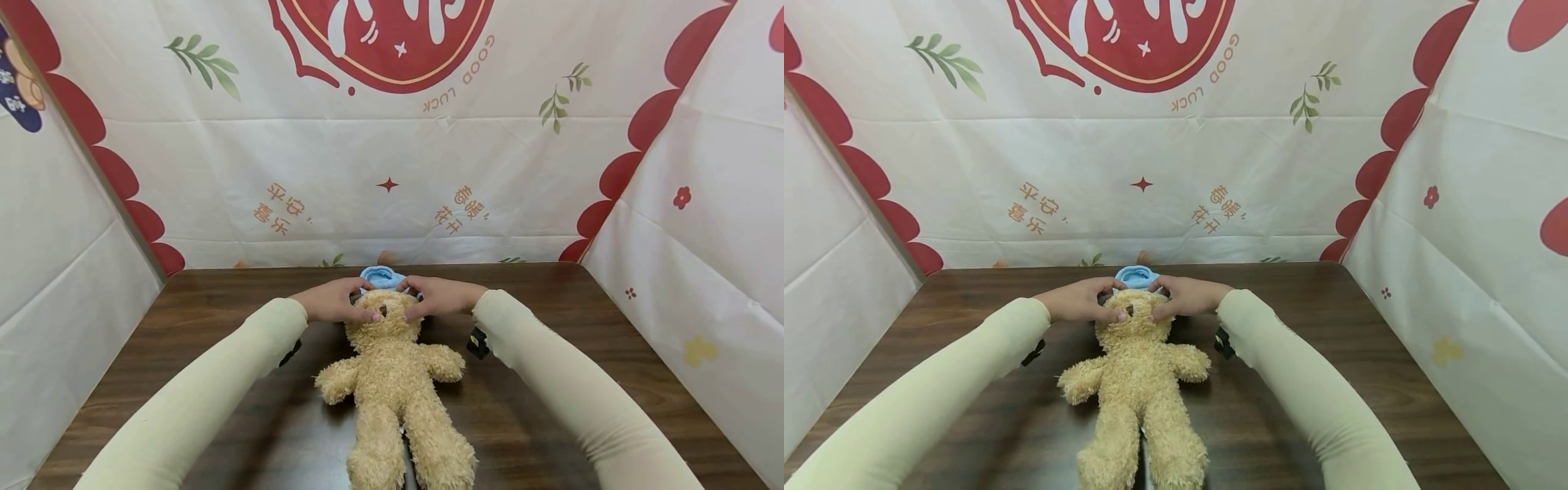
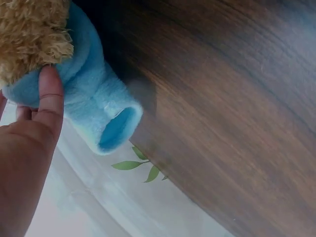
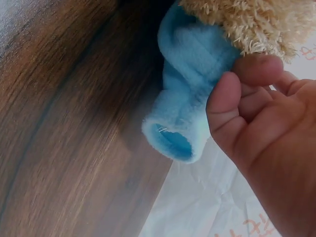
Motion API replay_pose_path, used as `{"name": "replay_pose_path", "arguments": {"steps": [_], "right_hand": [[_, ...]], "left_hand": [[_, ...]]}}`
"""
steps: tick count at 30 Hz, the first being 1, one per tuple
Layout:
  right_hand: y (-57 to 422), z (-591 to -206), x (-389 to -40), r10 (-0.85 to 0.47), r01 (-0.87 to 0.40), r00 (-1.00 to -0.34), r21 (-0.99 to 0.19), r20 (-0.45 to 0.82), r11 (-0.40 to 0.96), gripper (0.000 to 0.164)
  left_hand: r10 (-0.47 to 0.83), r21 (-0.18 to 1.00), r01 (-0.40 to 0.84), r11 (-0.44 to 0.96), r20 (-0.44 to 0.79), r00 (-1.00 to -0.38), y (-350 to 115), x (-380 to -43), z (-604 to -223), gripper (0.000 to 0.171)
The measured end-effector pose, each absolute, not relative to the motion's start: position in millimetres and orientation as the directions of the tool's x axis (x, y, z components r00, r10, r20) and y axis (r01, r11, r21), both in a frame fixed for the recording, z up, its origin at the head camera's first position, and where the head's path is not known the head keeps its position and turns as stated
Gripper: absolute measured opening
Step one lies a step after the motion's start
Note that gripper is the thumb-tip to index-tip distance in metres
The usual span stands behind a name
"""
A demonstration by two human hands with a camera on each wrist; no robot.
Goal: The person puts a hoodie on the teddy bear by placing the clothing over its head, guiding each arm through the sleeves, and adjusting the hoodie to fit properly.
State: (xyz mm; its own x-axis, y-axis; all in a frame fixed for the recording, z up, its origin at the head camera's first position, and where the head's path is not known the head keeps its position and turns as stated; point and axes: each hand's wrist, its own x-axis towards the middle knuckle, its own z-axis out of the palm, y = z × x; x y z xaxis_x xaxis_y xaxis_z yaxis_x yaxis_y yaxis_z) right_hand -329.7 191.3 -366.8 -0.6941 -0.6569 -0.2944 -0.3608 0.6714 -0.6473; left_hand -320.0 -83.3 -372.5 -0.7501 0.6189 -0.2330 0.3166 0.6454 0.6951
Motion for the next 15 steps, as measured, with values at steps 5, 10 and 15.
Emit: {"name": "replay_pose_path", "arguments": {"steps": [5,10,15], "right_hand": [[188.8,-368.0,-327.6,-0.658,-0.382,-0.711,-0.648,-0.25,0.659,0.057],[184.9,-369.3,-325.2,-0.667,-0.373,-0.718,-0.7,-0.198,0.609,0.045],[182.7,-368.3,-322.8,-0.679,-0.403,-0.715,-0.695,-0.166,0.595,0.029]], "left_hand": [[0.621,0.656,0.377,0.654,-0.18,-0.763,-82.7,-320.0,-371.9,0.082],[0.634,0.614,0.451,0.648,-0.105,-0.766,-81.9,-320.2,-374.0,0.071],[0.662,0.6,0.501,0.624,-0.064,-0.747,-79.2,-316.4,-373.0,0.054]]}}
